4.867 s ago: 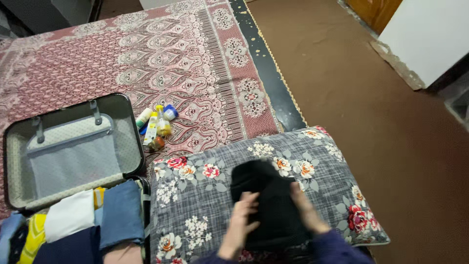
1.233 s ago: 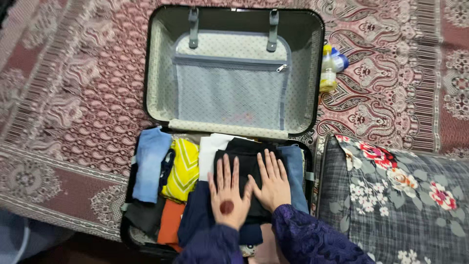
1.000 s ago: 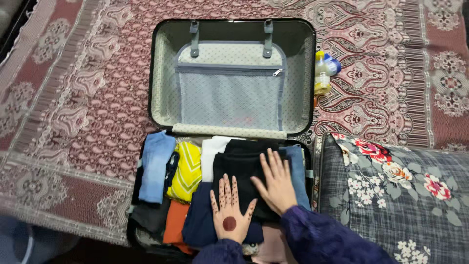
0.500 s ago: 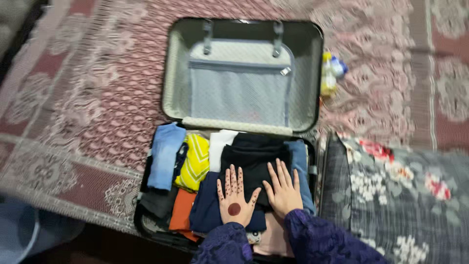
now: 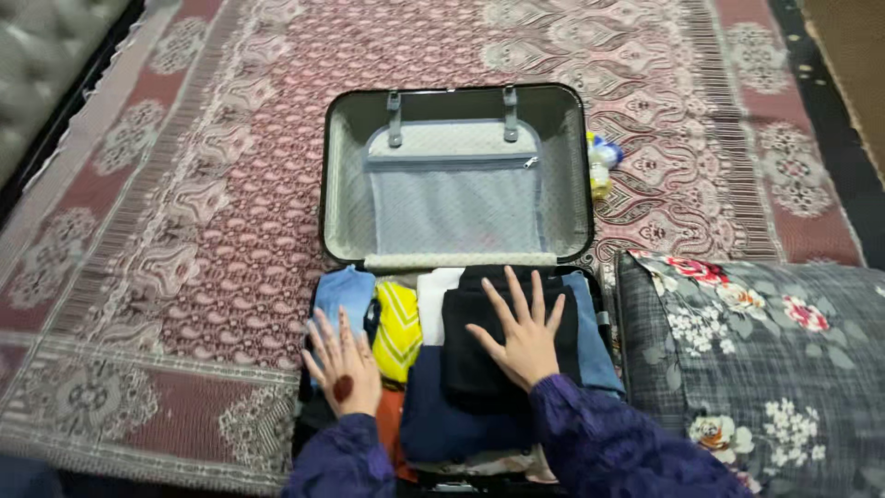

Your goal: The person folds several articles of clothing, including light blue pants, dark blue pants, and black pants, on a floral cushion. They then place the folded items into an open suitcase. Finally, they add a small jar and a bottle to the suitcase.

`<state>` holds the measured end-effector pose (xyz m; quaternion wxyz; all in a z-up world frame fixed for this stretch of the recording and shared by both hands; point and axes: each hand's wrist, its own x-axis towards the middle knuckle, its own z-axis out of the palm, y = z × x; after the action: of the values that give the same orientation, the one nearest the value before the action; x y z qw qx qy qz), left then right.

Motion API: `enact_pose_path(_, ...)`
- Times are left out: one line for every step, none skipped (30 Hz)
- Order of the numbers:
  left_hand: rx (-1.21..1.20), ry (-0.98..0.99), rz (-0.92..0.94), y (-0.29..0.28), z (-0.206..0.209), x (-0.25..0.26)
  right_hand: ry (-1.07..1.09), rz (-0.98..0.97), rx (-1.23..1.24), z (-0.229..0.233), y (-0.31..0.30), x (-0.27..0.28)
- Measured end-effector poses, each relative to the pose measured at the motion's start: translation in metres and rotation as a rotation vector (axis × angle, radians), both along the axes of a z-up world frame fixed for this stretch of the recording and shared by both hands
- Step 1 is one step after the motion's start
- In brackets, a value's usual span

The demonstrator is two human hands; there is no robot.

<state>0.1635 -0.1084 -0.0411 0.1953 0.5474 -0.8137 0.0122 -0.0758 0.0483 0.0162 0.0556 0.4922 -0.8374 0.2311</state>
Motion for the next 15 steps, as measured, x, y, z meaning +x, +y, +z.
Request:
enact_pose_path(0.019, -0.003, -0.053, -0.017, -0.002, 0.004, -0.014, -0.02, 0.034, 0.002, -0.011, 0.002)
enact_pose_path(0.038, -0.006, -0.106, -0.035, -0.003, 0.003, -0.028, -0.039, 0.068, 0.002, -0.019, 0.005)
enact_pose_path(0.056, -0.011, -0.149, -0.046, -0.004, 0.007, -0.032, -0.045, 0.122, 0.002, -0.025, 0.01)
enact_pose_path(0.065, -0.028, -0.165, -0.05, -0.005, 0.01, -0.034, -0.05, 0.175, 0.001, -0.03, 0.014)
enact_pose_path(0.078, -0.045, -0.209, -0.054, -0.006, 0.004, -0.039, -0.085, 0.232, -0.001, -0.032, 0.016)
enact_pose_path(0.09, -0.062, -0.254, -0.056, -0.007, -0.004, -0.045, -0.097, 0.308, -0.004, -0.035, 0.019)
enact_pose_path(0.198, -0.14, -0.234, -0.052, -0.007, -0.012, -0.052, -0.117, 0.388, -0.007, -0.033, 0.022)
enact_pose_path(0.303, -0.22, -0.212, -0.045, -0.007, -0.021, -0.061, -0.137, 0.468, -0.012, -0.031, 0.023)
enact_pose_path(0.41, -0.3, -0.179, -0.036, -0.007, -0.028, -0.072, -0.143, 0.517, -0.016, -0.03, 0.024)
enact_pose_path(0.436, -0.345, -0.175, -0.029, -0.007, -0.036, -0.083, -0.15, 0.567, -0.022, -0.029, 0.024)
enact_pose_path(0.463, -0.397, -0.16, -0.023, -0.007, -0.04, -0.103, -0.143, 0.616, -0.028, -0.03, 0.027)
enact_pose_path(0.489, -0.45, -0.144, -0.02, -0.006, -0.042, -0.075, -0.148, 0.562, -0.034, -0.032, 0.03)
enact_pose_path(0.36, -0.317, -0.177, -0.019, -0.006, -0.042, -0.047, -0.15, 0.511, -0.039, -0.034, 0.031)
enact_pose_path(0.231, -0.185, -0.207, -0.018, -0.007, -0.042, -0.018, -0.152, 0.459, -0.045, -0.036, 0.033)
enact_pose_path(0.104, -0.045, -0.243, -0.016, -0.008, -0.045, -0.013, -0.148, 0.445, -0.049, -0.036, 0.032)
